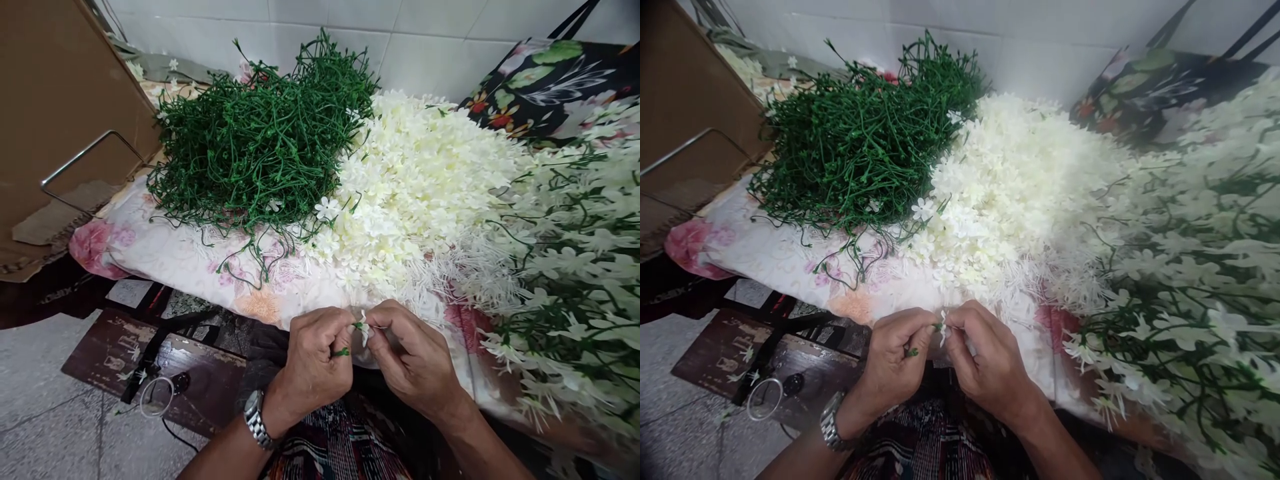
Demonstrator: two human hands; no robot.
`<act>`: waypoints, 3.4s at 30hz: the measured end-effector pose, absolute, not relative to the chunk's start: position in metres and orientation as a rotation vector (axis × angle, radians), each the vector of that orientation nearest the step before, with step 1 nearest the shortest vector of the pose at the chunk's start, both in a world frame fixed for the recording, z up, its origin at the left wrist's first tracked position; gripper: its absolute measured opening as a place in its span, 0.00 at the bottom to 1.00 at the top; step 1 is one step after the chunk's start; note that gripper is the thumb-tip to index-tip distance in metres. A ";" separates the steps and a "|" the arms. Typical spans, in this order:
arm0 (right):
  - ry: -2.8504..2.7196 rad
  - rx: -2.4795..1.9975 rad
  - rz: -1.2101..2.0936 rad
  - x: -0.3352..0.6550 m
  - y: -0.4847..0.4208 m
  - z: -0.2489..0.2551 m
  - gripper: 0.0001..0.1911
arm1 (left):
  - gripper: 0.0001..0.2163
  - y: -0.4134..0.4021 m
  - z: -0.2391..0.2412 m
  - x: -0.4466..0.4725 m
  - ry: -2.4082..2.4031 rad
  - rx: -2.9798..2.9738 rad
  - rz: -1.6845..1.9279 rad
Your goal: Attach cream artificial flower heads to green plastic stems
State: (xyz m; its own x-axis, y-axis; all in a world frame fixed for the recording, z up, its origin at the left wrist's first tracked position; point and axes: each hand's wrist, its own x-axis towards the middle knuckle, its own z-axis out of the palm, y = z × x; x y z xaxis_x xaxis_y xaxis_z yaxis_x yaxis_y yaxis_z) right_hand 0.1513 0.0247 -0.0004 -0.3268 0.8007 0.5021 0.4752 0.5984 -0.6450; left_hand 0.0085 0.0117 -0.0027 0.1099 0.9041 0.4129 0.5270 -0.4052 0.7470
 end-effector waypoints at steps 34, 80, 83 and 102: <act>-1.984 -0.958 0.333 0.157 0.022 0.018 0.10 | 0.09 0.018 0.010 -0.005 1.242 1.266 1.016; -2.147 -0.915 0.586 0.159 0.013 0.034 0.04 | 0.11 0.007 0.020 0.012 1.404 2.053 0.749; -2.113 -0.907 0.597 0.157 0.011 0.028 0.06 | 0.09 0.003 0.020 0.012 1.357 2.072 0.759; -2.568 -0.966 -0.022 0.156 0.065 0.018 0.11 | 0.10 0.038 0.015 -0.018 1.450 1.958 1.048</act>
